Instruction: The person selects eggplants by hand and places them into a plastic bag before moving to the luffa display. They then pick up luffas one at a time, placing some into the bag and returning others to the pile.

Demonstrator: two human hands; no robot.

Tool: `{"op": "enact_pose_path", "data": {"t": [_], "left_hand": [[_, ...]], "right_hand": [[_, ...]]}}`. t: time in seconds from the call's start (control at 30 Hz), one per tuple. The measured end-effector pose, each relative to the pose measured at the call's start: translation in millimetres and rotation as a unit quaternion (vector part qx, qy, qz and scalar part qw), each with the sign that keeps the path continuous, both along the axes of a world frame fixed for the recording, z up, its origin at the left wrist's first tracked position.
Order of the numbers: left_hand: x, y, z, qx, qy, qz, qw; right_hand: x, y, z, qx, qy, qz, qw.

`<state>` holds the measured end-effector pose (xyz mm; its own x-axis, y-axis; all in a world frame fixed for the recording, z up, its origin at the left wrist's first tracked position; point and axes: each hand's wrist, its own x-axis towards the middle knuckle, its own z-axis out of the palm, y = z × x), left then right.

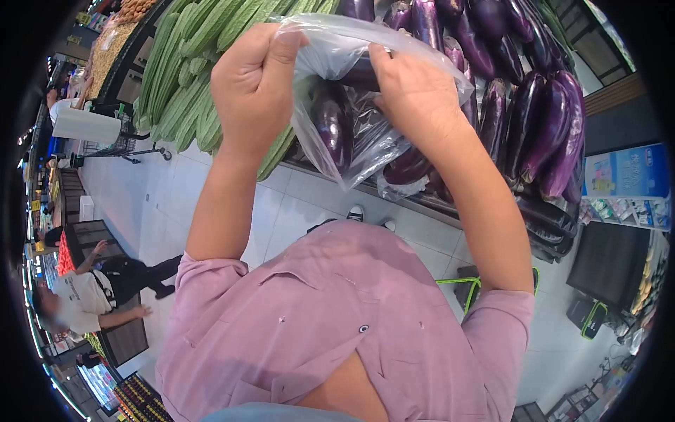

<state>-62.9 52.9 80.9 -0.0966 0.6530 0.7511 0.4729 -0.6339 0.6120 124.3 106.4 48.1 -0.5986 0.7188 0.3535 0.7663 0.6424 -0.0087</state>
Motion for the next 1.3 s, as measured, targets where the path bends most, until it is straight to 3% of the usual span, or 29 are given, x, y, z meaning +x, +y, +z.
{"op": "enact_pose_path", "data": {"t": [0.23,0.47,0.67,0.73,0.83,0.9,0.93,1.0,1.1,1.27,1.3], "left_hand": [[13,-3,-3,0.020,-0.011,-0.025,0.999],[20,1,-11,0.008,0.014,-0.003,1.000],[31,0,-17,-0.031,0.032,-0.002,0.999],[34,-1,-20,-0.034,-0.036,-0.018,0.999],[26,-7,-21,-0.078,-0.034,0.004,0.996],[18,-11,-25,-0.091,-0.042,0.011,0.995],[15,-11,-27,-0.106,-0.050,0.026,0.993],[14,-10,-29,-0.085,-0.049,0.028,0.995],[17,-9,-29,-0.093,-0.087,0.003,0.992],[26,-8,-26,-0.096,-0.100,-0.003,0.990],[25,-10,-25,-0.116,-0.100,-0.011,0.988]], "right_hand": [[-5,-2,6,-0.011,-0.012,0.004,1.000],[28,-82,68,0.012,-0.005,-0.038,0.999],[77,-123,79,0.010,0.033,-0.023,0.999],[108,-137,85,-0.008,0.040,-0.043,0.998],[181,-154,82,-0.090,0.100,0.022,0.991],[238,-165,61,-0.256,0.241,0.025,0.936],[247,-170,48,-0.254,0.242,0.024,0.936],[254,-180,15,-0.261,0.540,-0.138,0.788],[232,-146,-19,-0.215,0.557,-0.205,0.775],[198,-91,-89,-0.202,0.617,-0.185,0.738],[193,-83,-100,-0.187,0.594,-0.191,0.759]]}}
